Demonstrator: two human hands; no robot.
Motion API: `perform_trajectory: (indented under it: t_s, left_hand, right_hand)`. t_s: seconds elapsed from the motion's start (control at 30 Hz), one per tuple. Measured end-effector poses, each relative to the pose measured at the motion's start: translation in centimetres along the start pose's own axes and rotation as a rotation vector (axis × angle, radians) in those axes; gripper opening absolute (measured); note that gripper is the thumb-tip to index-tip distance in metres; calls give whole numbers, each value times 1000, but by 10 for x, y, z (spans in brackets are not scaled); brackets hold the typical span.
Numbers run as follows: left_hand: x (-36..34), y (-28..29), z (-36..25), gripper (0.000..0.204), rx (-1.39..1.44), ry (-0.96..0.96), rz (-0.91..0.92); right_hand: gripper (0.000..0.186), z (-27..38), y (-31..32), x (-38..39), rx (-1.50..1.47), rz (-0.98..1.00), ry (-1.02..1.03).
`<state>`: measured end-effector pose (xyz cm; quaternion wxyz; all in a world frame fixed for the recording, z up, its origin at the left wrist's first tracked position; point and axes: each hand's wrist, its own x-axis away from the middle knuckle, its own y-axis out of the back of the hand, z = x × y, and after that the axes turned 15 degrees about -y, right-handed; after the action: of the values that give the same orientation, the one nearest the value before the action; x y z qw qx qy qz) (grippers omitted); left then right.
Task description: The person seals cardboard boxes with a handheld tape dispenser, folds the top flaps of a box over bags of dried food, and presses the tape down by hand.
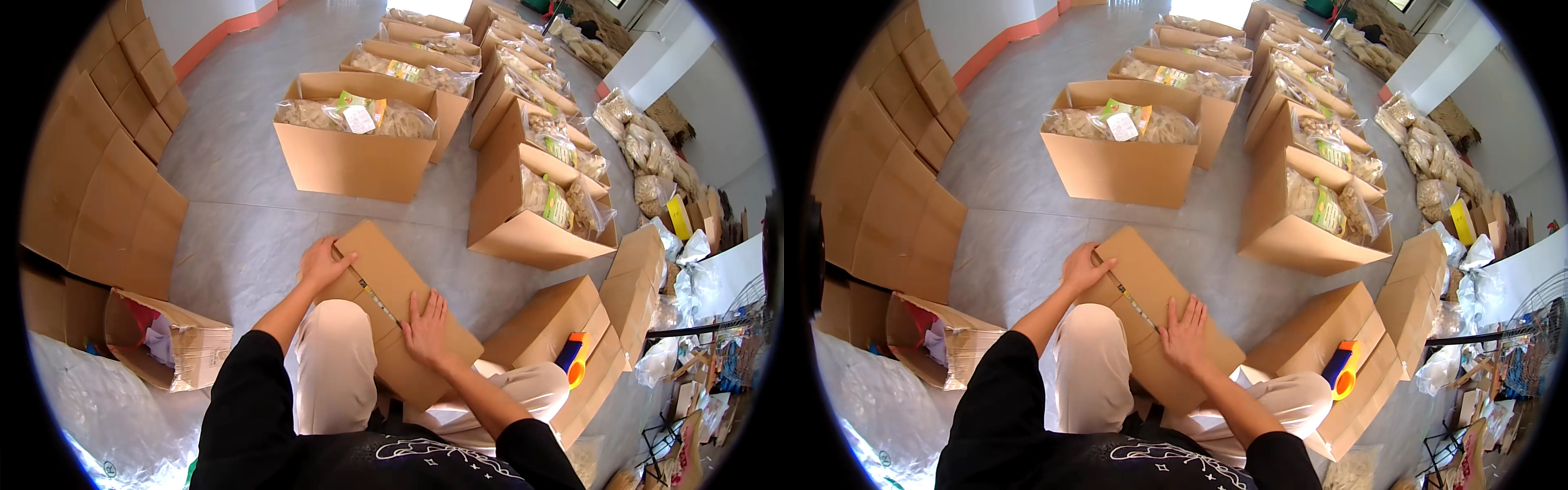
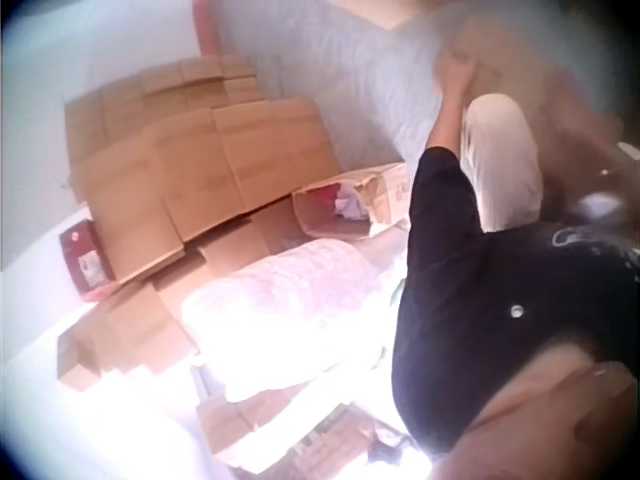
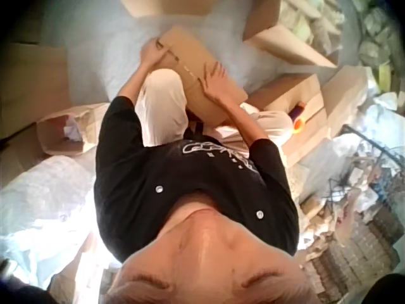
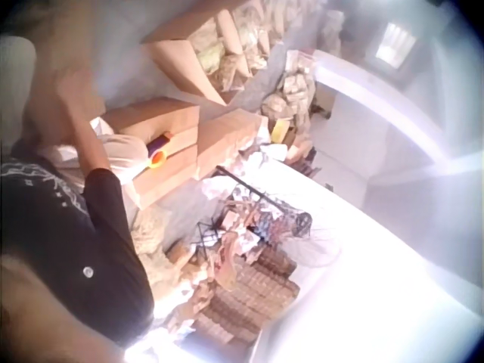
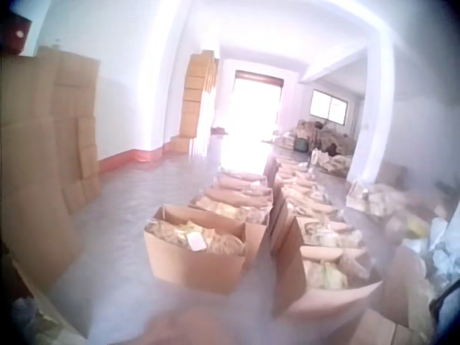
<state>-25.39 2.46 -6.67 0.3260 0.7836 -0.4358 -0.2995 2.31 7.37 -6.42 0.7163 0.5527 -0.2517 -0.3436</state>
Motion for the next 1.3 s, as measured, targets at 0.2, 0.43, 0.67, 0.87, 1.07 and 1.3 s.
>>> perform_trajectory:
  t_s: [0.2,0.43,0.67,0.87,1.07,1.3]
  left_hand:
    - [44,6,4,52,-77,-50,-93]
    - [33,3,9,51,-88,-196,17]
    - [26,1,5,55,-64,-246,26]
    - [38,5,21,57,-193,-307,-119]
    - [31,-4,19,56,-160,-225,73]
    - [27,-1,9,55,-61,-161,20]
  right_hand:
    - [66,8,19,9,-28,81,61]
    - [61,25,29,9,-196,220,-167]
    - [60,-113,-2,-166,-947,158,-687]
    - [78,-21,-89,-131,-1019,1285,-471]
    - [79,-97,-102,-198,-1215,497,-615]
    - [71,-3,-54,-127,-792,787,-375]
